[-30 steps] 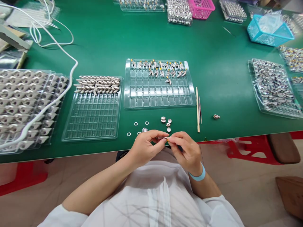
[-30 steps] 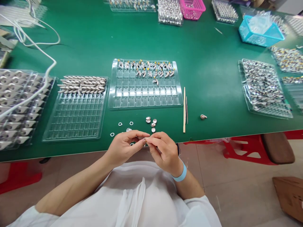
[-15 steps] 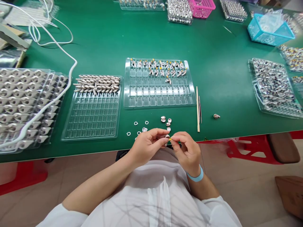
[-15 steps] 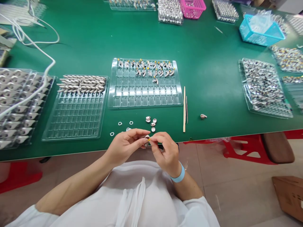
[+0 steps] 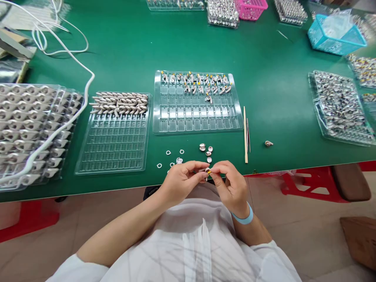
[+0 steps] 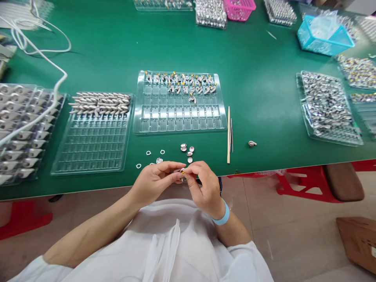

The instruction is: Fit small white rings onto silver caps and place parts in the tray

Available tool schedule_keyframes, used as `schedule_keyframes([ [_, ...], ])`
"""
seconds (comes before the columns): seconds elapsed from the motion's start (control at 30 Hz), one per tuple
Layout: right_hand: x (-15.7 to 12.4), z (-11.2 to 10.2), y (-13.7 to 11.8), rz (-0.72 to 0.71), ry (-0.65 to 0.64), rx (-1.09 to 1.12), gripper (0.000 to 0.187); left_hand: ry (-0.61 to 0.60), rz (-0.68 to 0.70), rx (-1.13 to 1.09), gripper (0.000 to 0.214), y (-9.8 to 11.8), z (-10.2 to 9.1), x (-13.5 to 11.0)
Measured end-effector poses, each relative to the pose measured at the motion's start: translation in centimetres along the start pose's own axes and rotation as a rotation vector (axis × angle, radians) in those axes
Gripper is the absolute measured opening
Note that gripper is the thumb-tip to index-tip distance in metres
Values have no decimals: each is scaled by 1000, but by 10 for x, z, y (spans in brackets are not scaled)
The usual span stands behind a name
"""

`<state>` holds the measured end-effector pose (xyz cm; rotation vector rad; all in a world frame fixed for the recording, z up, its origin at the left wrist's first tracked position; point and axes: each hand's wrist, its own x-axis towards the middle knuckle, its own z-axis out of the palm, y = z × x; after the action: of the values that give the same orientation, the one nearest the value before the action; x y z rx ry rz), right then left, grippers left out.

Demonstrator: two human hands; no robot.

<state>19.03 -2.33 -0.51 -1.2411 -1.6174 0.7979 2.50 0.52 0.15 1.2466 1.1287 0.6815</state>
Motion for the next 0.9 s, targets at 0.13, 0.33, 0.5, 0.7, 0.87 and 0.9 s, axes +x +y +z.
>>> schedule_keyframes([
  [0.13,1,2,-5,116,-9,89,11,122,211,232,21,-5,4,0],
  [0.33,-4,11,-8,218,28,192,7,246,439,372,19,-9,10,2],
  [0.5,-9,14,-6,255,77,188,6,260,417,312,18,-11,12,2],
  [0.7,-5,10,-7,208,50,105,7,193,270,125,19,-10,10,0],
  [0.87,-3,9,-6,98,69,-31,11,86,102,-53,25,-6,4,-1],
  [0.9,-4,9,-5,78,73,-49,12,73,83,-72,26,-5,3,-2],
])
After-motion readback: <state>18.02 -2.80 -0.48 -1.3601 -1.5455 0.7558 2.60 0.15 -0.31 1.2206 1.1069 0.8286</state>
